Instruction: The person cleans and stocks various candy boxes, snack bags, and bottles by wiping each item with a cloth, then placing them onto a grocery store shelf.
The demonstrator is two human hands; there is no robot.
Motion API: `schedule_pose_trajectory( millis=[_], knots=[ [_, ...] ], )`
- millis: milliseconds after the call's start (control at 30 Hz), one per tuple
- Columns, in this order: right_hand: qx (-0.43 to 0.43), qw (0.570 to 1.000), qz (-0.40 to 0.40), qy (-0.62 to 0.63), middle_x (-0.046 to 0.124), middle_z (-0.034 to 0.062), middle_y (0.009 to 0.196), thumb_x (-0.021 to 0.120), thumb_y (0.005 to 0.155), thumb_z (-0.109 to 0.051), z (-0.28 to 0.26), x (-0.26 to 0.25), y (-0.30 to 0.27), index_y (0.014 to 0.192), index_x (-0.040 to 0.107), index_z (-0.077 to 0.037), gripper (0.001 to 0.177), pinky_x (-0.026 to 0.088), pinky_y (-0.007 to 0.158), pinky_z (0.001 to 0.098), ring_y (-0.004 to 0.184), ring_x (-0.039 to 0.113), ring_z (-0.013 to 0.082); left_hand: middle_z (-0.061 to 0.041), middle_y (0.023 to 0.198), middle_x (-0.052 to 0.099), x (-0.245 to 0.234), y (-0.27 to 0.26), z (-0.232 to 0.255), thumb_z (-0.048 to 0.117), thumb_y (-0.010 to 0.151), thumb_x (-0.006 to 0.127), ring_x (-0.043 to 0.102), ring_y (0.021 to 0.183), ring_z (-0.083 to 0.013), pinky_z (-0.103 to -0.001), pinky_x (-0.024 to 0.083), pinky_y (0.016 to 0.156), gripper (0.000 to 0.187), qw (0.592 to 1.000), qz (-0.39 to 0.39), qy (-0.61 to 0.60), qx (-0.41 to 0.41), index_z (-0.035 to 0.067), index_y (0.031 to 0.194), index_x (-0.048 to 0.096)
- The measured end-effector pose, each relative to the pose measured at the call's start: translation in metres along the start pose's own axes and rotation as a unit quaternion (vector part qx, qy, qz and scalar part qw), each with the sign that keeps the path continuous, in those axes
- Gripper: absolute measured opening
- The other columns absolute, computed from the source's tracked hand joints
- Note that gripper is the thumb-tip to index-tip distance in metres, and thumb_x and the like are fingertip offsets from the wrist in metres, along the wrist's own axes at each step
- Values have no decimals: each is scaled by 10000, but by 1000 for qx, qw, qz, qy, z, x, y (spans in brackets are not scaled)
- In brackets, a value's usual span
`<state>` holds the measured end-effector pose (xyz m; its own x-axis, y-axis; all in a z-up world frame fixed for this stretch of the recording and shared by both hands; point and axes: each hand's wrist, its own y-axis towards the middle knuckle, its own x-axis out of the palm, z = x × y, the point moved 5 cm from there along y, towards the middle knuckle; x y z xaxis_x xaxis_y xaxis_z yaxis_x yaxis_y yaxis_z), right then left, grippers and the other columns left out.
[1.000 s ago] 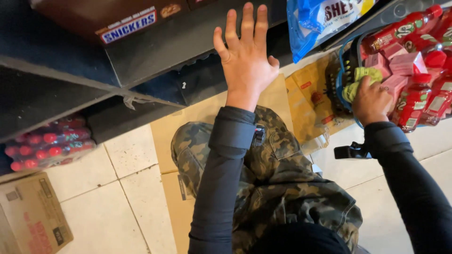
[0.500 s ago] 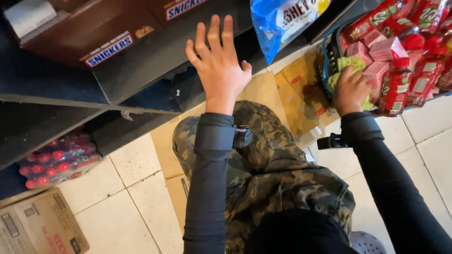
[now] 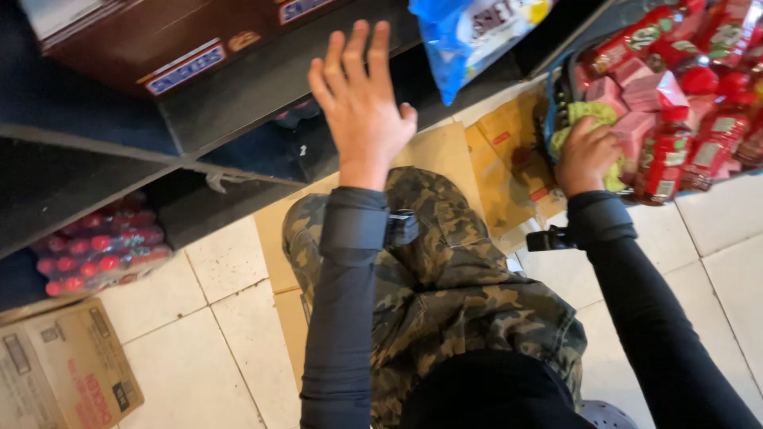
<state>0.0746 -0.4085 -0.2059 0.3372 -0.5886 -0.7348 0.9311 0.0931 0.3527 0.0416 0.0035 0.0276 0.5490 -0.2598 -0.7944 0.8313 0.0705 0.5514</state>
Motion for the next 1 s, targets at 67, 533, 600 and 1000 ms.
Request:
schedule_pose_trajectory(
  millis=[67,533,600,1000],
  knots=[
    [10,995,-46,83,617,248,1094,670,997,-187,2,4,-5,1280,509,63,411,505,745,478,1009,625,380,-118,1549,409,-2,1,1,289,667,868,305,1492,-360,-594,196,1243,999,1000,-6,7,3,143,1541,405],
    [225,865,29,447,631,184,1253,617,830,39,165,-86,-27,1343,596,-86,528,478,1054,517,1214,577,418,-225,1515,386,5,11,-1,431,729,877,280,1446,-437,-636,168,1161,992,995,-70,49,46,-4,1496,422],
    [248,869,22,427,624,197,1265,647,854,31,172,-68,-42,1351,578,-73,513,467,1069,526,1204,566,427,-253,1472,398,-5,0,-1,446,721,878,287,1433,-457,-643,172,1153,984,994,-91,51,39,-21,1463,433],
    [254,871,-145,395,641,272,1185,1005,699,-451,162,-64,-13,1400,482,-46,963,499,881,554,1070,630,478,-74,994,662,6,-82,103,44,888,710,662,971,-231,-340,524,919,101,865,-113,-488,-18,40,970,653]
  ],
)
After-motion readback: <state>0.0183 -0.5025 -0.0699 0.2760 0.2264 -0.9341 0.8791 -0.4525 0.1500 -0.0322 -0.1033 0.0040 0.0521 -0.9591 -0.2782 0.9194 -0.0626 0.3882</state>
